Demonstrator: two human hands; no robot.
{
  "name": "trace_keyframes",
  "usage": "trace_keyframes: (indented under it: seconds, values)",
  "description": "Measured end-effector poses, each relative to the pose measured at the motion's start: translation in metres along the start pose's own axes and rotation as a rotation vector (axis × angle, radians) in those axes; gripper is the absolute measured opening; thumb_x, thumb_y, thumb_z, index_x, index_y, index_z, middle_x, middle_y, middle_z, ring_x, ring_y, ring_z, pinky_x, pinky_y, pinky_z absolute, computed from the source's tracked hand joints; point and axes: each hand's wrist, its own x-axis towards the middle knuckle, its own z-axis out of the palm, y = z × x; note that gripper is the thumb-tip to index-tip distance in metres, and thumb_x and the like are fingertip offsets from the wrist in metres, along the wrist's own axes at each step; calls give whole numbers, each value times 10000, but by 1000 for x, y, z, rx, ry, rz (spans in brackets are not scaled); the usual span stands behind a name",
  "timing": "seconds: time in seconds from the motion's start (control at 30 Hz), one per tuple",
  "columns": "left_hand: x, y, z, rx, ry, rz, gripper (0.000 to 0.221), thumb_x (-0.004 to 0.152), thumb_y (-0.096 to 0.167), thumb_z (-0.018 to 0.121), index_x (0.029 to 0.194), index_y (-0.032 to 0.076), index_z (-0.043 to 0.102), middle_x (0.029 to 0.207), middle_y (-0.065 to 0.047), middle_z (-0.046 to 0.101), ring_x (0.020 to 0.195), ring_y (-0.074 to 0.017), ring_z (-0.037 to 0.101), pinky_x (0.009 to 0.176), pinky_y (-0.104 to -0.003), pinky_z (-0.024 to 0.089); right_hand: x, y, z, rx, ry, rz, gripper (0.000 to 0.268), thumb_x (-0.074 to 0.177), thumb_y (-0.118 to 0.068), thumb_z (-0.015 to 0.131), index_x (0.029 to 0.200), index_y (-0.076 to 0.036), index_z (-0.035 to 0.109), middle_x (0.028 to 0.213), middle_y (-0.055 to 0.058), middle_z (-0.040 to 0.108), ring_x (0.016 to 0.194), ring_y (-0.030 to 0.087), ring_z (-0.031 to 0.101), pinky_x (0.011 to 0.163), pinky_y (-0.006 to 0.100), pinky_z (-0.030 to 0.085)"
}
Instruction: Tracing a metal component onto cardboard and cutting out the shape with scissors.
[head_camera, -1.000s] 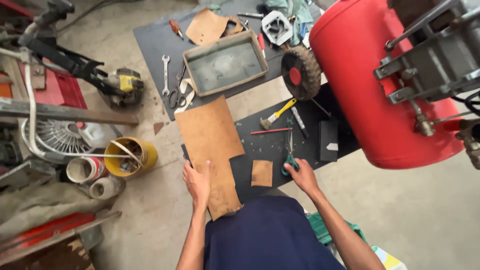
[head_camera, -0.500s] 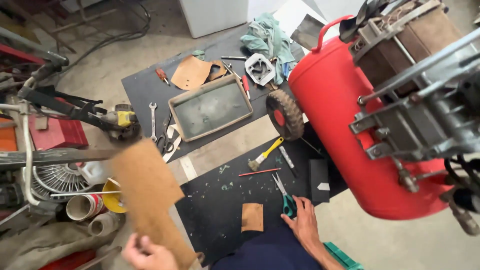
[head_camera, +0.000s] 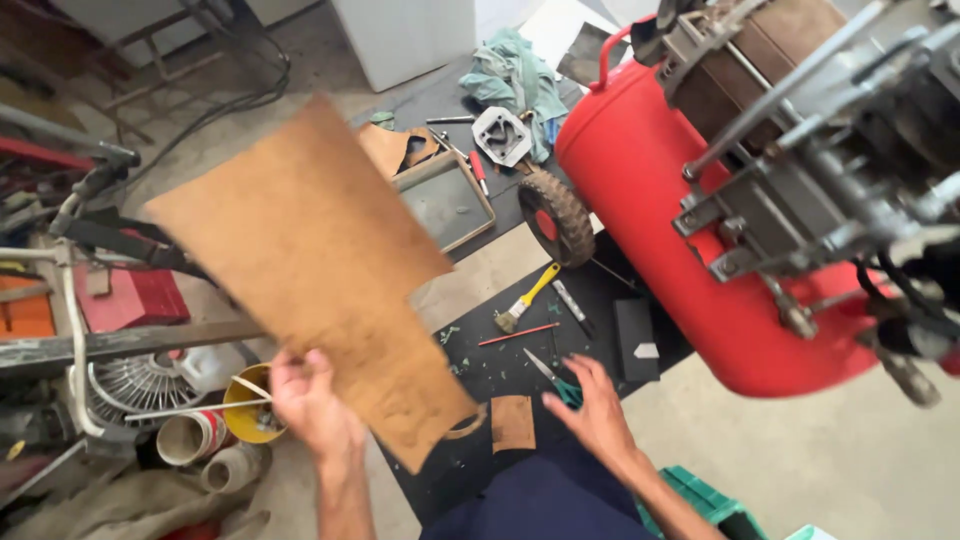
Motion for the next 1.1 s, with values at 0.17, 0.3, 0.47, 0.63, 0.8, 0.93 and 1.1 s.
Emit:
trace_keyframes:
  seconds: [0.17,0.3,0.47,0.63,0.8,0.93,1.1]
  values:
    - [-38,-25,10,-95,-376,-151,372,924,2,681,1266,98,573,1185,-25,650,1079,-101,606,983,-233,482,42,-111,-19,722,-108,167,425,974,-338,657,1340,-123,630,1216,33,676,1081,111,617,925,277,531]
    - [-63,-26,-12,237,-830,-286,432,1025,246,644,1388,34,548,1304,-132,617,1215,-191,591,1002,-334,519,38,-91,1,809,111,210,216,996,-273,736,882,-129,623,618,-82,544,506,27,487,452,158,389]
    - [-50,-36,-79,331,-959,-371,364,1043,246,594,1335,28,589,1281,-156,667,1135,-224,666,874,-323,580,-105,60,27,625,369,437,373,1046,-315,670,1222,-4,564,1070,141,566,995,215,522,865,353,424]
    - [-31,-81,-153,431,-1038,-468,287,1027,188,622,1250,8,650,1194,-180,724,994,-222,724,781,-310,610,-370,182,104,646,670,845,400,1080,-270,655,1356,17,621,1199,125,625,1129,223,549,1040,433,454]
    - [-26,-95,-183,604,-1056,-533,261,1027,170,607,1244,34,659,1163,-185,737,925,-219,737,731,-304,611,-532,203,116,494,983,1105,288,1085,-375,671,1162,-99,645,963,39,579,833,186,475,694,312,358]
    - [-27,-114,-176,622,-1110,-493,259,1024,174,612,1241,41,658,1155,-189,738,929,-222,738,730,-312,611,-552,297,94,83,937,1463,898,895,-680,761,1465,-64,442,1389,305,559,1285,452,552,998,580,479]
    - [-35,-97,-144,628,-1142,-356,242,1023,155,606,1213,23,676,1111,-185,743,900,-213,725,734,-291,596,-421,239,89,-163,800,841,252,1063,-158,675,1012,89,666,820,171,581,843,156,627,988,124,365]
